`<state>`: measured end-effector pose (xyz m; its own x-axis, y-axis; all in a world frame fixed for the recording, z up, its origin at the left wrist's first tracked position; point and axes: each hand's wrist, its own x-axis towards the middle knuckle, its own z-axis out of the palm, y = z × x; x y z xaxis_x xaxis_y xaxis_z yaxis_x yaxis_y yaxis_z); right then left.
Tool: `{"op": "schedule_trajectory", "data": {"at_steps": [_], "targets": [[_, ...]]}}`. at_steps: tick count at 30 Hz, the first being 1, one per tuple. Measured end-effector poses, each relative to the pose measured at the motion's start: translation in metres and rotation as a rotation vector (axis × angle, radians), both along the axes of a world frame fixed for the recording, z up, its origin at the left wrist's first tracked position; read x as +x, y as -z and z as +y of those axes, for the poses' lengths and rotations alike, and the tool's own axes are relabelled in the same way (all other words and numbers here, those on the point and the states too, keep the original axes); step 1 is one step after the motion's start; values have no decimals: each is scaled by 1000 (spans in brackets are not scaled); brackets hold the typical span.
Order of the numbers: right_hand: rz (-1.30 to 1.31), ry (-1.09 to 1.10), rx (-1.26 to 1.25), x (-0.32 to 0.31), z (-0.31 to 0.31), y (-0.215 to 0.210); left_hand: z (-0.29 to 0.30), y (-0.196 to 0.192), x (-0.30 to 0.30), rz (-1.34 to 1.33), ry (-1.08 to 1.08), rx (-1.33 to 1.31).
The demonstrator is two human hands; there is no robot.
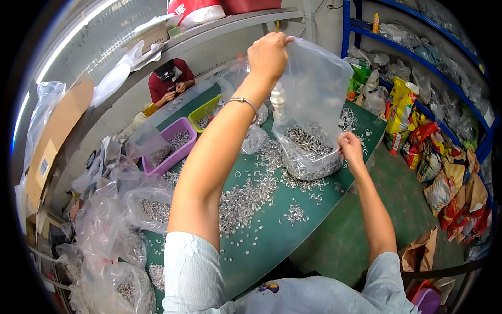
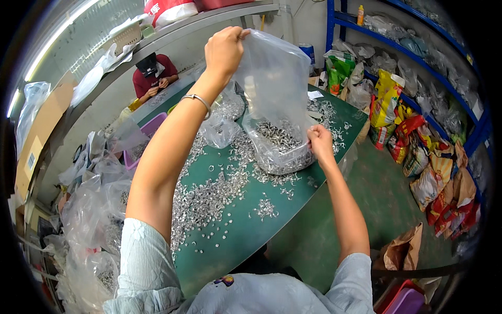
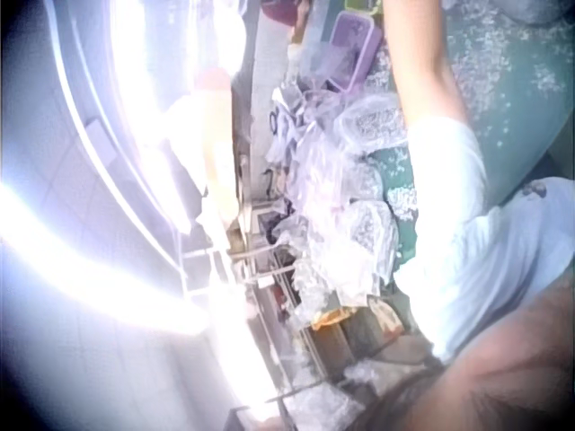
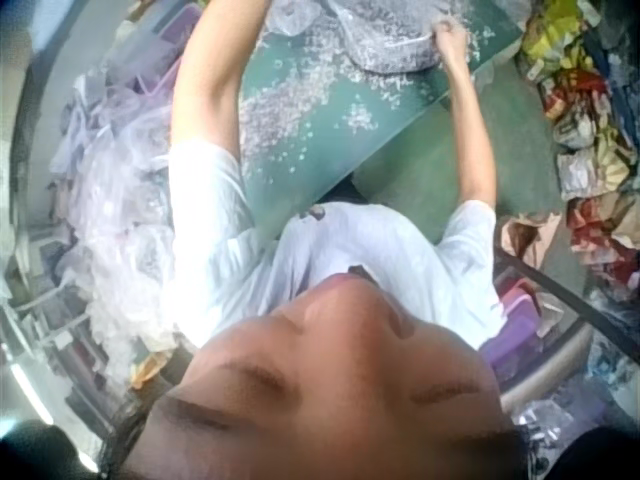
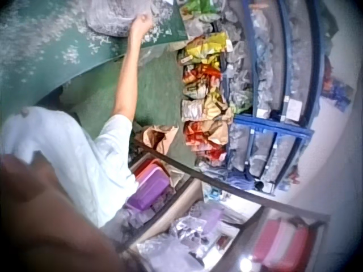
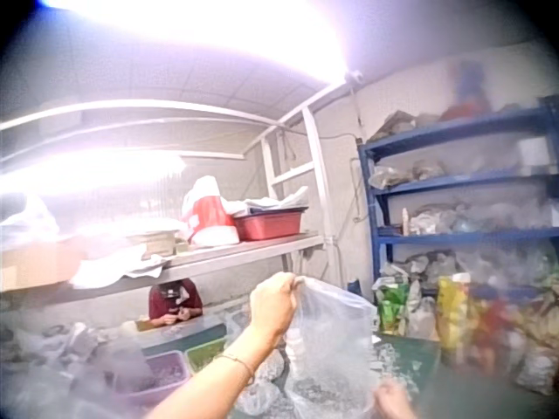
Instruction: The person sorts small metal rings and clips on a green table by hand, gathering groups of parts and placing them into clear plastic bags.
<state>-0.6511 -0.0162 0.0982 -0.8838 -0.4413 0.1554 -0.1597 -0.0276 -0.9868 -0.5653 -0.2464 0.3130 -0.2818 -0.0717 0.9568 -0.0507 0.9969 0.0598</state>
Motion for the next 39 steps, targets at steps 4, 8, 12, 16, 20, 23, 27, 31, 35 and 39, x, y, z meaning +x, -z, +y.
{"op": "schedule_trajectory", "data": {"at_steps": [4, 8, 12, 16, 20, 23, 27, 31, 35, 39], "targets": [[235, 32, 215, -13, 6, 17, -7, -11, 24, 49, -64, 163], [667, 286, 366, 14, 9, 6, -19, -5, 49, 91, -114, 284], [797, 197, 95, 62, -7, -22, -63, 28, 90, 136, -92, 536], [266, -35, -225, 99, -35, -49, -93, 87, 158, 178, 55, 975], [-175, -690, -396, 124, -62, -42, -41, 154, 231, 389, 254, 1444], [-173, -943, -256, 154, -86, -32, 5, 175, 308, 374, 199, 1530], [60, -1047, -112, 229, -111, -34, 18, 199, 418, 875, 141, 1463], [65, -1314, -25, 261, -139, -8, 8, 180, 532, 1277, -9, 1095], [308, -1468, 122, 292, -160, 13, -36, 162, 666, 1420, -343, 738], [460, -1346, 87, 315, -181, 14, -102, 123, 730, 1680, -323, 503]]}}
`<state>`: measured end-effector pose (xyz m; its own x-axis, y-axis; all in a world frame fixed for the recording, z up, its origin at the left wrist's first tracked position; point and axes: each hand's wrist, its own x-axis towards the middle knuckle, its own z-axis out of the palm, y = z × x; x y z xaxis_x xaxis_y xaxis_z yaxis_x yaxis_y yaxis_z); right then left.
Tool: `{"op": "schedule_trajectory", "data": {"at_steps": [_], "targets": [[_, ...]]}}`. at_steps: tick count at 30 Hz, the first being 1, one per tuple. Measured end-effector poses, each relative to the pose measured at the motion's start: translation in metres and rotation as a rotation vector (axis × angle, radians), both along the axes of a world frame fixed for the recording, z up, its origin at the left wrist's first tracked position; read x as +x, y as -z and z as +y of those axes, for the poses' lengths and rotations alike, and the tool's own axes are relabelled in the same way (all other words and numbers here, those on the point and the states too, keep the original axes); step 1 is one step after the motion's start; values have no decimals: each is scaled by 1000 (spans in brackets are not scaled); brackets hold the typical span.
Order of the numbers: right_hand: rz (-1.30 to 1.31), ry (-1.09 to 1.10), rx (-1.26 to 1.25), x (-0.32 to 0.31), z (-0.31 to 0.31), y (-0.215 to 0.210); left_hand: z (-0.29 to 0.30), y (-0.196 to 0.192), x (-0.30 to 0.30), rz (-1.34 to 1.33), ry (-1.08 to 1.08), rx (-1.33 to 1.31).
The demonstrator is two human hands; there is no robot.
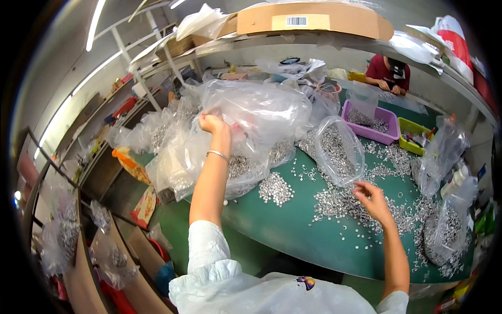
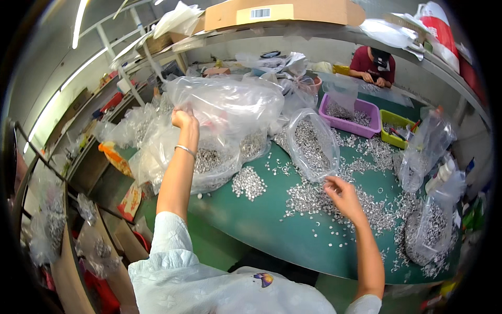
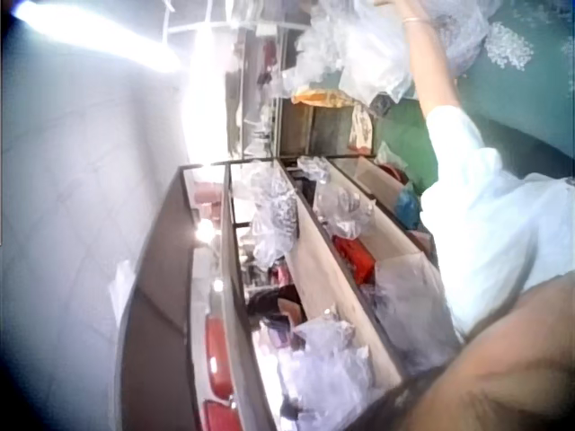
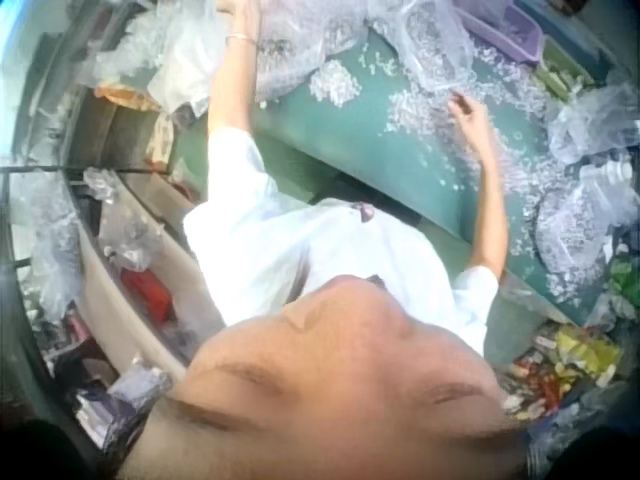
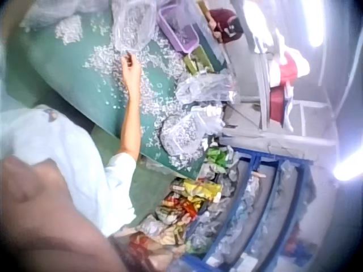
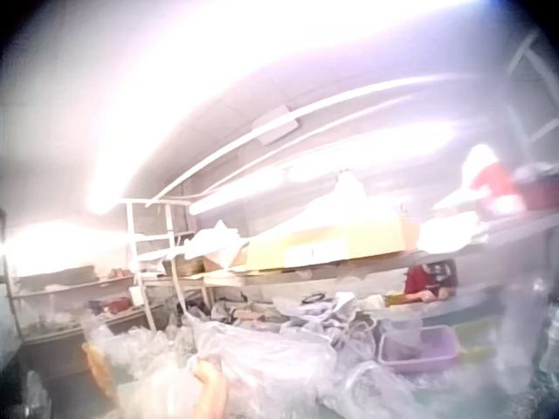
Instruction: The person sorts small metal rings and clips on a green table by hand, gathering groups of parts and placing them into clear plastic bags.
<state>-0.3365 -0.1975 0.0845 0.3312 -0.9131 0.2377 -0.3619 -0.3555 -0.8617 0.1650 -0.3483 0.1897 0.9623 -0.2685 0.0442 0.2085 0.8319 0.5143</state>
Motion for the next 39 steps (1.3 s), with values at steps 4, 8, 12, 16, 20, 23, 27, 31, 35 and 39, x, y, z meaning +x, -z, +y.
{"op": "schedule_trajectory", "data": {"at_steps": [4, 8, 12, 16, 20, 23, 27, 31, 35, 39], "targets": [[-21, 254, -216, -12, -48, 4, -73, -30, 69, 153, -59, -166], [-94, 506, -307, -30, -118, 3, -134, -30, 127, 182, -173, -124], [76, 621, -316, -44, -215, 1, -153, 18, 140, 54, -217, 532], [430, 577, -117, -42, -327, 7, -142, 56, 155, -47, -49, 952], [412, 732, -467, -27, -394, 29, -122, 75, 166, -156, 199, 944], [273, 786, -330, -10, -421, 47, -111, 69, 186, -104, 171, 1054], [246, 821, -434, -35, -454, 50, -115, 43, 187, -67, 206, 1082], [174, 960, -525, -22, -460, 23, -112, 12, 153, -58, 269, 905], [76, 1017, -464, -27, -462, -18, -100, -18, 115, -206, 339, 876], [-139, 1035, -636, -76, -464, -67, -78, -57, 75, -575, 305, 779]]}}
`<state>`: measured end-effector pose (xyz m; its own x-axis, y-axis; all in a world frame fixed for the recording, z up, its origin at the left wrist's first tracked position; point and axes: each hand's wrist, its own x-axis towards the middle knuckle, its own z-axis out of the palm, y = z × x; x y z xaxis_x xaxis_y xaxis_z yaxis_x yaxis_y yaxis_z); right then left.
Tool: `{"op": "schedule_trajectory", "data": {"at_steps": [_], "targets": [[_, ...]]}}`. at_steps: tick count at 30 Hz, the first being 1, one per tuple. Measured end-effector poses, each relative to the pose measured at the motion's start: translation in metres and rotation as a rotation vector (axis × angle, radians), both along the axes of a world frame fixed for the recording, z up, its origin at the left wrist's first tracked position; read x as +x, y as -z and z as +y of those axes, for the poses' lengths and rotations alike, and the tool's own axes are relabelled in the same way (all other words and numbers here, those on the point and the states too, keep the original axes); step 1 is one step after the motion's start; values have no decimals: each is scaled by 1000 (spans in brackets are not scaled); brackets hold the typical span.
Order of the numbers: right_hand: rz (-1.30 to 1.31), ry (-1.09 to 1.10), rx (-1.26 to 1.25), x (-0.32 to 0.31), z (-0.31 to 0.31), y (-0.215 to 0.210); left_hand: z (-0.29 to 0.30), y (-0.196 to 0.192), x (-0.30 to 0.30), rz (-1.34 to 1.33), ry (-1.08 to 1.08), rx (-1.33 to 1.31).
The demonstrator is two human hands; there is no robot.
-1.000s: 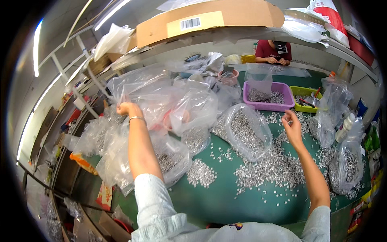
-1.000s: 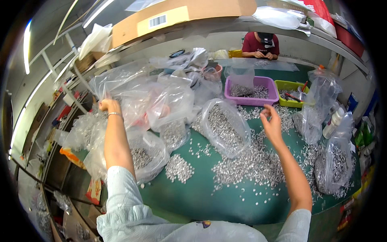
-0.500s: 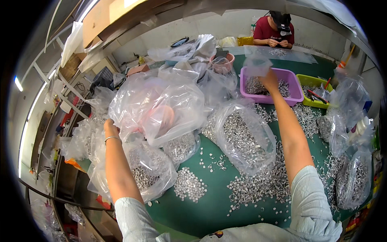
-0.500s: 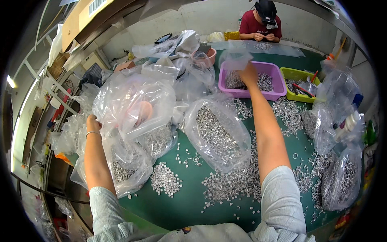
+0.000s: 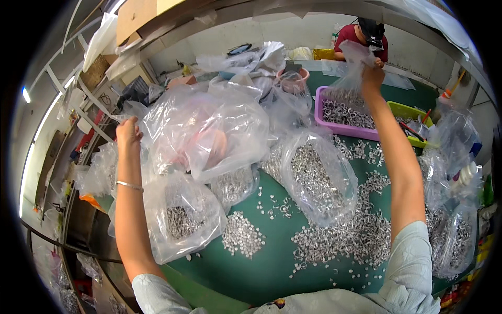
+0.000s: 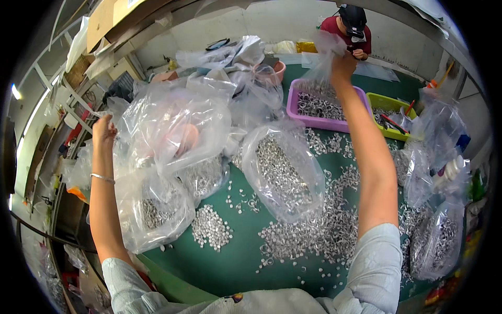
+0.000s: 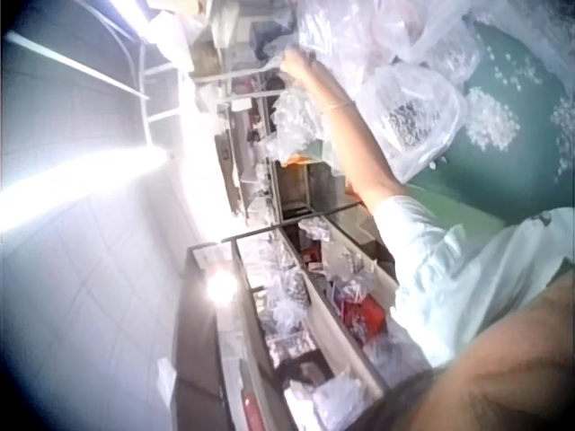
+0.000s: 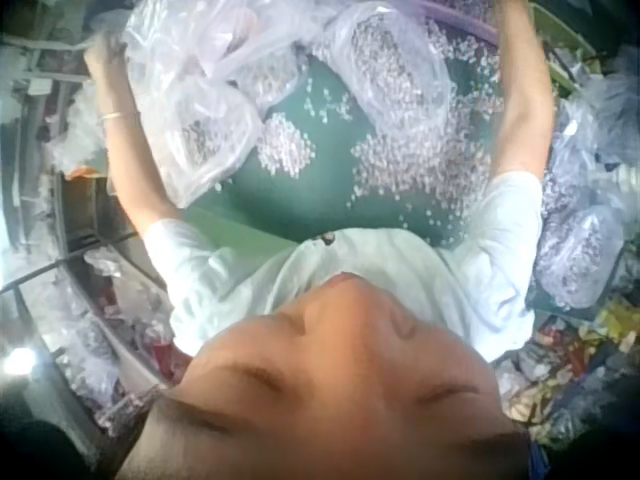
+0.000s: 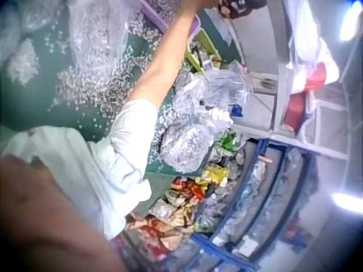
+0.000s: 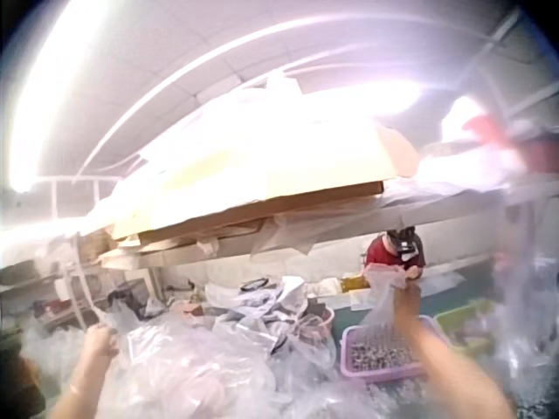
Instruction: The person sorts small metal rings and clips on a green table by hand, gathering groups of parts and placing them into clear plastic bags.
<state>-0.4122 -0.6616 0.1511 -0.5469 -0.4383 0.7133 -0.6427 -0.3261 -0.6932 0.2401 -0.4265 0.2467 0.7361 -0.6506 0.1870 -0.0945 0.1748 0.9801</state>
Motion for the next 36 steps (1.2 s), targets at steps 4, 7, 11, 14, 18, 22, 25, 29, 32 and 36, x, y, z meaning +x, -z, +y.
{"op": "schedule_trajectory", "data": {"at_steps": [4, 7, 11, 14, 18, 22, 25, 29, 32, 36], "targets": [[-572, -622, -116, 43, 99, -26, 85, -6, -54, -141, -7, -164], [-584, -751, -142, 21, 174, -48, 133, 8, -127, -193, 110, -356], [-459, -781, -7, 1, 271, -61, 213, 33, -223, -223, 546, -205], [-450, -686, 83, 10, 339, -72, 252, 58, -263, -122, 944, -51], [-334, -675, 237, 27, 427, -67, 277, 103, -305, 59, 1192, 117], [-193, -667, 336, 19, 492, -22, 280, 139, -346, 289, 1184, 175], [-168, -597, 356, 44, 536, 13, 267, 122, -356, 525, 1021, 120], [271, -918, 162, 50, 575, 48, 282, 134, -374, 159, 1208, 374], [172, -735, 492, 39, 612, 37, 298, 146, -364, -23, 1338, 301], [371, -619, 541, 37, 640, 1, 319, 126, -361, -405, 1286, 331]]}}
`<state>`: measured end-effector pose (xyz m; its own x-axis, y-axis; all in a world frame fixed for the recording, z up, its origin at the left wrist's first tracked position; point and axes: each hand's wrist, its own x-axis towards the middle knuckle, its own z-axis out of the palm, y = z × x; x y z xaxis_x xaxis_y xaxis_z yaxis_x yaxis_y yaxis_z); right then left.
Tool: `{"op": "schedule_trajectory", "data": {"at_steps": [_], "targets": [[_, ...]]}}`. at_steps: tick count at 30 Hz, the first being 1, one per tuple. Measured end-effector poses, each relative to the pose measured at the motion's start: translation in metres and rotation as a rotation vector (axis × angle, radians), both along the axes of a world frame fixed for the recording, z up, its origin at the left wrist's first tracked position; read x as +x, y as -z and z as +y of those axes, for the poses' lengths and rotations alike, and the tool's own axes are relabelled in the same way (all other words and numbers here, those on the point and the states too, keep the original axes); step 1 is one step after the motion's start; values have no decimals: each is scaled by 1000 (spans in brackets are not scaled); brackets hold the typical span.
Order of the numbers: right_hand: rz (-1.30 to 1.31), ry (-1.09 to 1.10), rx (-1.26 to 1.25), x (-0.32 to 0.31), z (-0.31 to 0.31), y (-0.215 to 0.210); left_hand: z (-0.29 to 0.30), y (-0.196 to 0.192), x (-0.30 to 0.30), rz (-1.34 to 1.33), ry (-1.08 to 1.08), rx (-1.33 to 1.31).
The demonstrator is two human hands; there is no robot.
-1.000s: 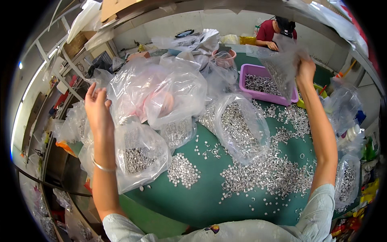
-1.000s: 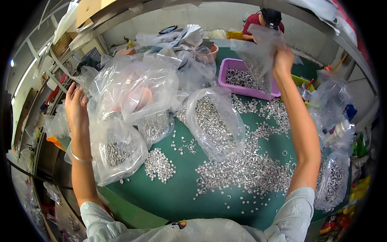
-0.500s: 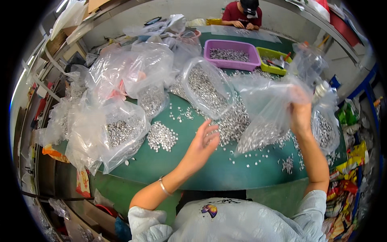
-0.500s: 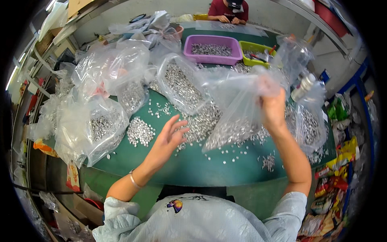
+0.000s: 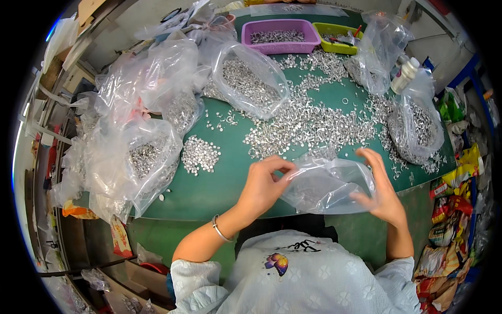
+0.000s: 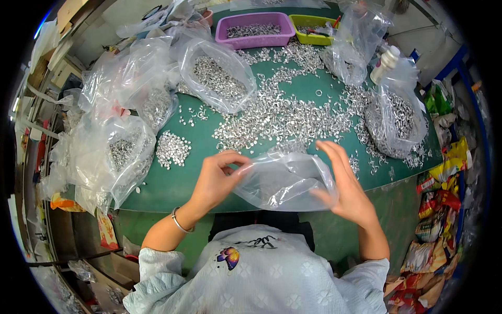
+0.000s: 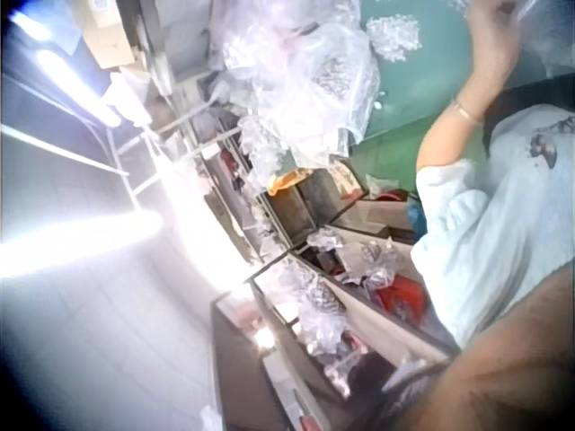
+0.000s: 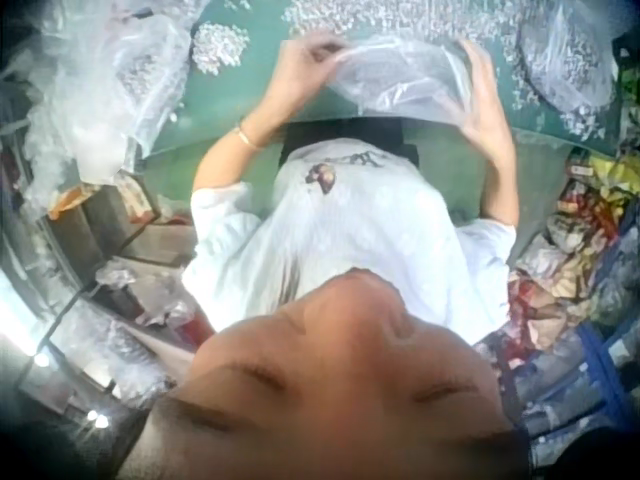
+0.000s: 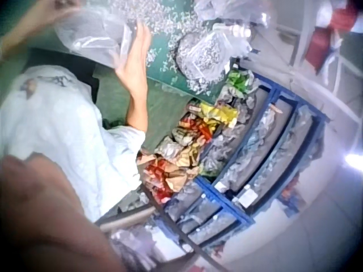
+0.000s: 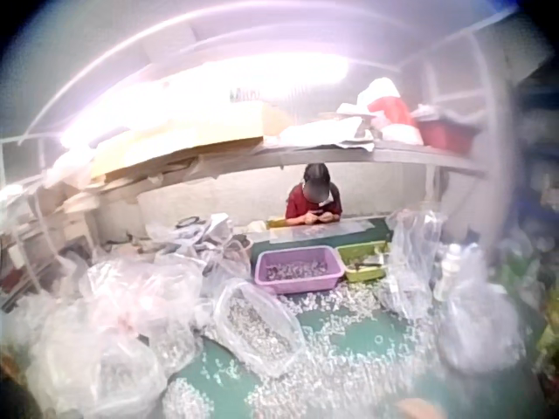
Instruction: The person sorts small metal rings and clips on a green table by hand, gathering groups of parts and placing them into clear plastic bags.
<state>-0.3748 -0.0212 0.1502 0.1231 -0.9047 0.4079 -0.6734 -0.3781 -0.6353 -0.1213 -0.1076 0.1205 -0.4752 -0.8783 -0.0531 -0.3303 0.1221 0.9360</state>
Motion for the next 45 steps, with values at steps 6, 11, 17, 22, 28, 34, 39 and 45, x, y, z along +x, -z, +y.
{"op": "schedule_trajectory", "data": {"at_steps": [6, 11, 17, 22, 28, 34, 39, 45], "targets": [[429, -238, -38, 43, 33, -34, 2, -22, -19, 171, -57, -187], [592, -381, 113, 47, 32, 1, 10, -29, -28, 232, -173, -215], [413, -550, 93, 47, 21, -6, 11, -39, -33, 253, -223, -243], [379, -596, 405, 40, 27, -14, 10, -42, -36, 239, -229, -235], [450, -657, 290, 30, 25, -18, 3, -51, -44, 265, -212, -237], [418, -639, 208, 31, 26, -17, 0, -52, -47, 247, -207, -237], [330, -702, 242, 29, 23, -24, -4, -50, -45, 225, -239, -215], [-489, -178, -423, -46, 12, 12, -11, -45, -35, 353, -242, -57]]}}
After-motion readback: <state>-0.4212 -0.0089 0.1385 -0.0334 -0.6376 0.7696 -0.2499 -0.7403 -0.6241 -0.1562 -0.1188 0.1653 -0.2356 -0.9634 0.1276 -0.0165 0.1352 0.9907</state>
